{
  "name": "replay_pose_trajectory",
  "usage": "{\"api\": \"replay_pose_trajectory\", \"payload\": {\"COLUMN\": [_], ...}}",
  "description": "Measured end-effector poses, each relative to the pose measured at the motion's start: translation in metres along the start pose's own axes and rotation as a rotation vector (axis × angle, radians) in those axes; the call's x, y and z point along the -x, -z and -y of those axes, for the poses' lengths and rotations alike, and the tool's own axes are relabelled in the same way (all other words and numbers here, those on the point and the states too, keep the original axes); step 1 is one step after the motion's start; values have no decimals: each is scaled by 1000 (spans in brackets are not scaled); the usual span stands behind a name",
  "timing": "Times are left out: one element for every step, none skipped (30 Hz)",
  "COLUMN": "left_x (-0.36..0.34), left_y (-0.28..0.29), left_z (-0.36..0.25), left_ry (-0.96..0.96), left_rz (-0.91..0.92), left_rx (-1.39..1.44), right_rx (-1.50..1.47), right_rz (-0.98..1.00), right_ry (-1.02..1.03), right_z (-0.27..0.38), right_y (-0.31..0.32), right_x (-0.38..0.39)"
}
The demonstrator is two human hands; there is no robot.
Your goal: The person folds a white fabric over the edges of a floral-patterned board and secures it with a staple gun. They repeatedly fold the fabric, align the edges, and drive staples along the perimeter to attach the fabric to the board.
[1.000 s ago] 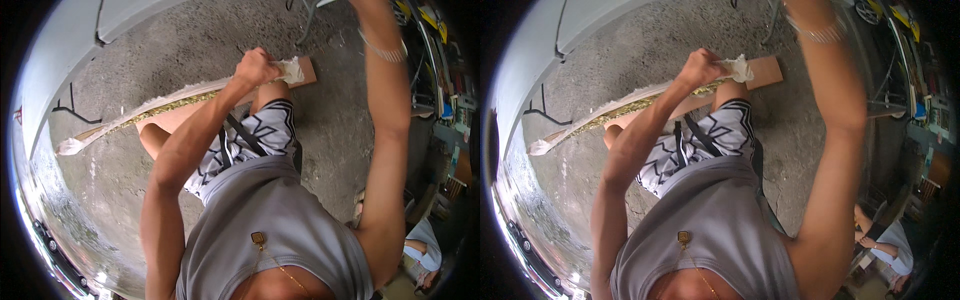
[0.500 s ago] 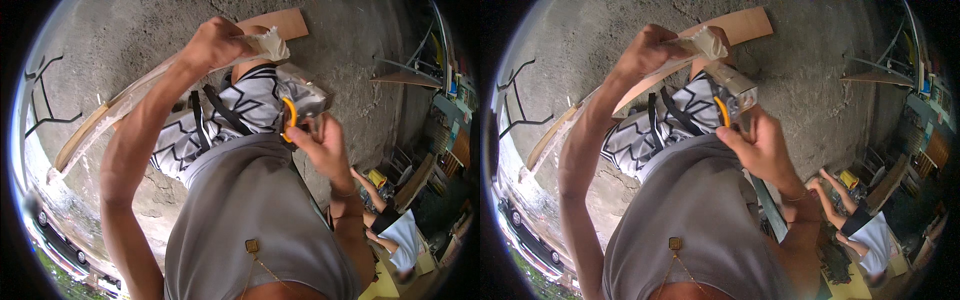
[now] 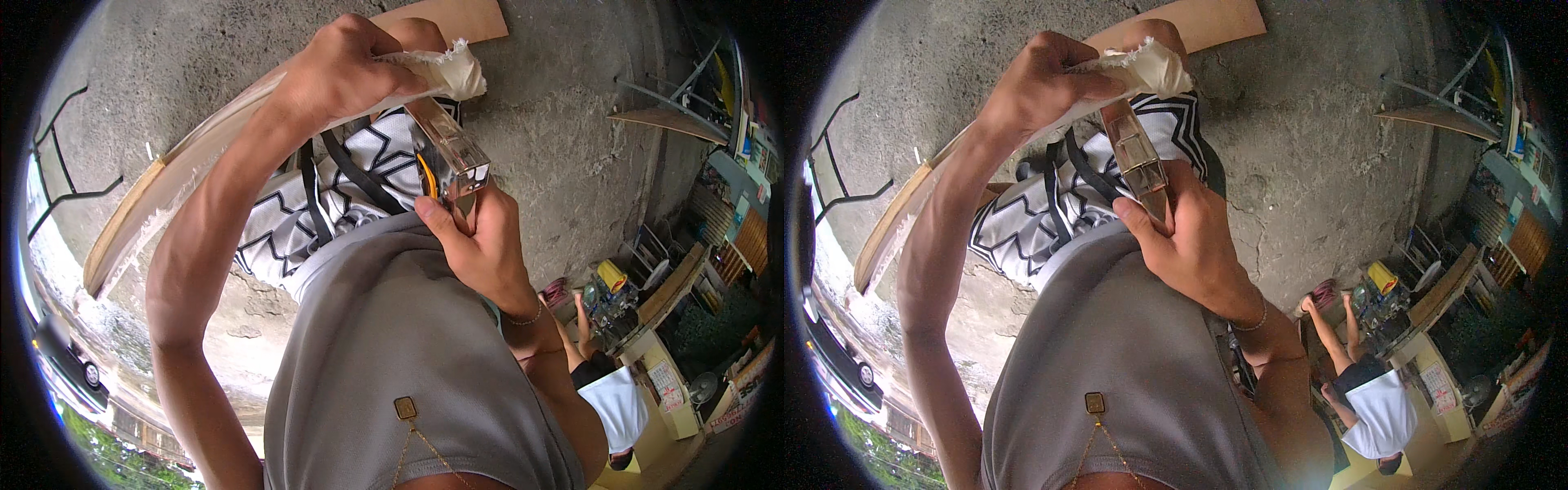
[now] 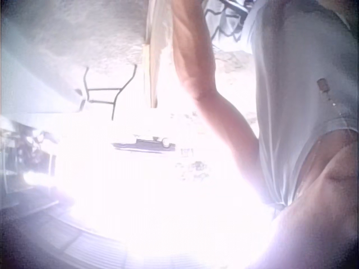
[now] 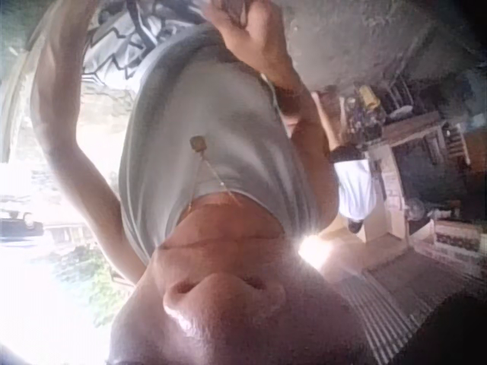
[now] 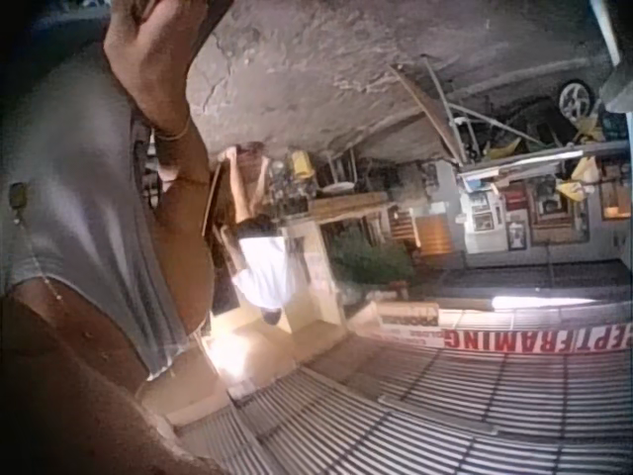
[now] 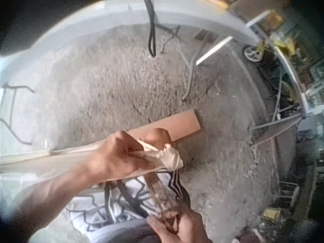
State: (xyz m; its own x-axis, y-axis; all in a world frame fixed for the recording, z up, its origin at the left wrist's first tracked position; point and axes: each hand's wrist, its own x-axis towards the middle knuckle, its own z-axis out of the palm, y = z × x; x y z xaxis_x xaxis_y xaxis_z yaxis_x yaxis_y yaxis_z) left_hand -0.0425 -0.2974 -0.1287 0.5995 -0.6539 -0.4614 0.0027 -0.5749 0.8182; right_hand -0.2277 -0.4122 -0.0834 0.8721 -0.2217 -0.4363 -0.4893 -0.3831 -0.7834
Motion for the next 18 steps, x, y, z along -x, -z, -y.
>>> {"api": "replay_pose_trajectory", "payload": {"left_x": [1, 2, 2, 1, 0, -2, -2, -1, 0, 0, 0, -1, -3, -5, -6, -5, -4, -4], "left_y": [-1, -1, -2, -3, -3, -4, -4, -4, -3, -3, -2, -3, -3, -3, -3, -2, -2, -2], "left_z": [0, 0, 1, 4, 8, 10, 9, 7, 6, 6, 7, 9, 12, 14, 16, 16, 15, 15], "left_ry": [-34, -68, -102, -88, -74, -61, -39, -17, 5, -9, -23, -39, -53, -66, -77, -80, -83, -88], "left_rz": [-18, -36, -56, -56, -57, -56, -47, -38, -32, -33, -34, -32, -18, -3, 9, 3, -2, -7], "left_rx": [17, 34, 51, 24, -4, -33, -4, 25, 54, 46, 38, 27, 41, 55, 71, 65, 59, 52], "right_rx": [0, 0, 1, 5, 9, 12, 20, 29, 38, 28, 19, 8, 7, 7, 7, 14, 20, 27], "right_rz": [-3, -6, -7, -3, 2, 4, 4, 4, 5, 2, -1, -8, -12, -16, -16, -7, 2, 9], "right_ry": [-16, -32, -47, -52, -56, -60, -63, -65, -64, -48, -32, -16, -18, -19, -19, -36, -53, -69], "right_z": [0, 2, 2, 3, 3, 4, 5, 6, 7, 6, 3, 0, 0, -1, 0, 2, 4, 5], "right_y": [0, 0, 0, 1, 1, 2, 3, 4, 4, 4, 3, 2, 1, 1, 1, 2, 3, 3], "right_x": [0, 1, 1, 1, 1, 1, 1, 1, 1, 0, 0, 0, -1, -1, -2, -2, -2, -2]}}
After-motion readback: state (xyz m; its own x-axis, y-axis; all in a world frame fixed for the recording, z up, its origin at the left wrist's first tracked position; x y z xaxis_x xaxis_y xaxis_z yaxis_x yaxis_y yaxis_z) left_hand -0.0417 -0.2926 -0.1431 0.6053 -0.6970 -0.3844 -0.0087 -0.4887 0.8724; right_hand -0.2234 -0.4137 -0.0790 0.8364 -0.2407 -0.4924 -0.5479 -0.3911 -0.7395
